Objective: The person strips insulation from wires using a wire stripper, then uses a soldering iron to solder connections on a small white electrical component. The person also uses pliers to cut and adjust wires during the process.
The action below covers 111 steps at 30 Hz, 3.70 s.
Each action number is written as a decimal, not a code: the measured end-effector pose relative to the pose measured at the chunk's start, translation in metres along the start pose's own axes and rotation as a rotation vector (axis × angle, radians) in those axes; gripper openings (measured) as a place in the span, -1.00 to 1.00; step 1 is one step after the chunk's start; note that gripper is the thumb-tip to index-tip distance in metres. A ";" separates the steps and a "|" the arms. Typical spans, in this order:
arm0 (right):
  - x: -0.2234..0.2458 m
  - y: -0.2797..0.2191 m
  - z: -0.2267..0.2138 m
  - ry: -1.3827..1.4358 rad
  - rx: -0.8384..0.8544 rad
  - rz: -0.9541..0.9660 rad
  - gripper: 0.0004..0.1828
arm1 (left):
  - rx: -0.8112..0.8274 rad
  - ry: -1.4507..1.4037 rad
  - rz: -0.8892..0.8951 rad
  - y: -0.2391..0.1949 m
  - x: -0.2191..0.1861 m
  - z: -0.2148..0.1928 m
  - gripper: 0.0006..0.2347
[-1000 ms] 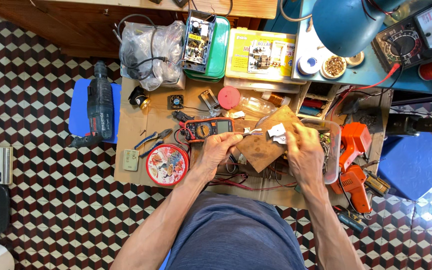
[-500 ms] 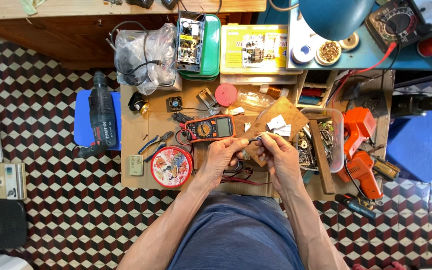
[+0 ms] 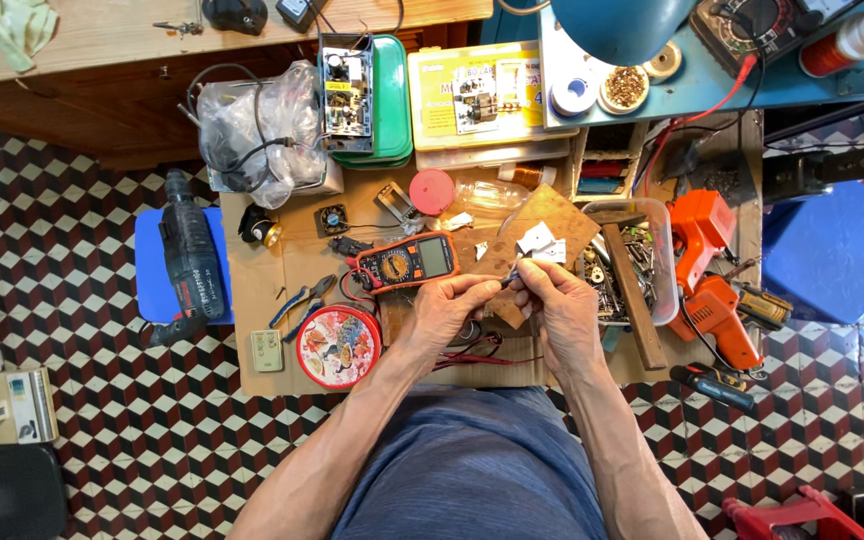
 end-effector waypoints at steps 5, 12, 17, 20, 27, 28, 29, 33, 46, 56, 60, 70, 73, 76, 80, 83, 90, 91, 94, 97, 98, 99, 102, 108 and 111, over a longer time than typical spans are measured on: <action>-0.008 -0.004 0.001 0.141 0.015 0.092 -0.71 | 0.022 -0.114 -0.079 0.003 0.006 0.001 -0.75; -0.009 -0.013 0.000 0.049 -0.020 0.003 -0.75 | 0.077 -0.194 -0.071 0.006 0.013 0.005 -0.78; -0.011 -0.011 -0.004 -0.005 -0.055 -0.004 -0.78 | 0.134 -0.277 -0.060 0.007 0.016 0.007 -0.78; -0.016 -0.015 -0.006 -0.036 -0.100 -0.002 -0.79 | 0.158 -0.380 -0.069 0.007 0.018 0.008 -0.78; -0.032 -0.024 -0.001 0.027 -0.104 -0.045 -0.80 | 0.156 -0.501 -0.071 0.008 0.026 0.009 -0.79; -0.032 -0.024 -0.002 0.052 -0.098 -0.045 -0.80 | 0.158 -0.506 -0.072 0.008 0.026 0.010 -0.79; -0.031 -0.024 -0.004 0.050 -0.099 -0.043 -0.80 | 0.157 -0.489 -0.071 0.009 0.027 0.010 -0.79; -0.026 -0.026 -0.006 0.044 -0.091 -0.036 -0.79 | 0.149 -0.407 -0.053 0.008 0.026 0.012 -0.79; -0.054 -0.061 -0.096 -0.573 -0.301 0.241 -0.68 | 0.112 -0.501 0.043 -0.002 -0.011 -0.032 -0.70; -0.019 -0.100 -0.124 -0.991 -0.754 -0.303 -0.76 | 0.116 -0.441 -0.028 0.007 -0.011 -0.024 -0.69; 0.008 -0.067 -0.126 -1.444 -0.744 -0.562 -0.63 | 0.019 -0.318 0.042 0.012 -0.006 -0.016 -0.71; -0.014 0.029 -0.177 -1.397 -0.412 -0.112 -0.59 | -0.336 -0.387 0.194 0.010 0.028 -0.025 -0.76; -0.010 0.018 -0.187 -1.247 -0.397 -0.007 -0.48 | -0.359 -0.458 0.180 0.019 0.037 -0.021 -0.76; -0.001 -0.004 -0.199 -0.985 -0.405 0.037 -0.43 | -0.394 -0.400 0.198 0.026 0.034 -0.013 -0.75; 0.009 -0.043 -0.216 -0.836 -0.470 -0.063 -0.35 | -0.458 -0.243 0.288 0.024 0.035 -0.002 -0.76; 0.025 -0.056 -0.234 -0.927 -0.559 0.050 -0.34 | -0.458 -0.213 0.401 0.025 0.034 0.010 -0.80; 0.091 -0.037 -0.260 -1.407 -0.665 -0.243 -0.40 | -0.464 -0.045 0.420 0.029 0.040 0.021 -0.81; 0.095 -0.030 -0.263 -1.444 -0.629 -0.215 -0.42 | -0.452 -0.035 0.433 0.031 0.040 0.022 -0.80; 0.105 -0.007 -0.266 -1.535 -0.533 -0.213 -0.43 | -0.464 0.031 0.433 0.030 0.046 0.026 -0.79; 0.108 0.016 -0.252 -1.576 -0.495 -0.474 -0.37 | -0.471 0.071 0.397 0.024 0.050 0.034 -0.75; 0.109 0.029 -0.242 -1.580 -0.500 -0.630 -0.36 | -0.468 0.075 0.383 0.023 0.051 0.039 -0.74; 0.110 0.037 -0.235 -1.576 -0.504 -0.786 -0.34 | -0.443 0.050 0.398 0.023 0.049 0.045 -0.74; 0.090 0.085 -0.235 -1.510 -0.407 -0.316 -0.29 | -0.405 -0.004 0.401 0.017 0.048 0.058 -0.74; 0.078 0.096 -0.224 -1.683 -0.408 -0.640 -0.61 | -0.410 -0.077 0.404 0.001 0.040 0.072 -0.74; 0.056 0.081 -0.201 -1.498 -0.231 -0.883 -0.78 | -0.401 -0.129 0.392 -0.006 0.038 0.074 -0.76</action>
Point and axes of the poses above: each hand's wrist, its own y-axis towards the middle knuckle, its own z-axis out of the palm, x = y × z, the point moved 4 cm from there along y, towards the middle knuckle, and after that the axes turned 5 degrees about -y, right-handed, at the moved point
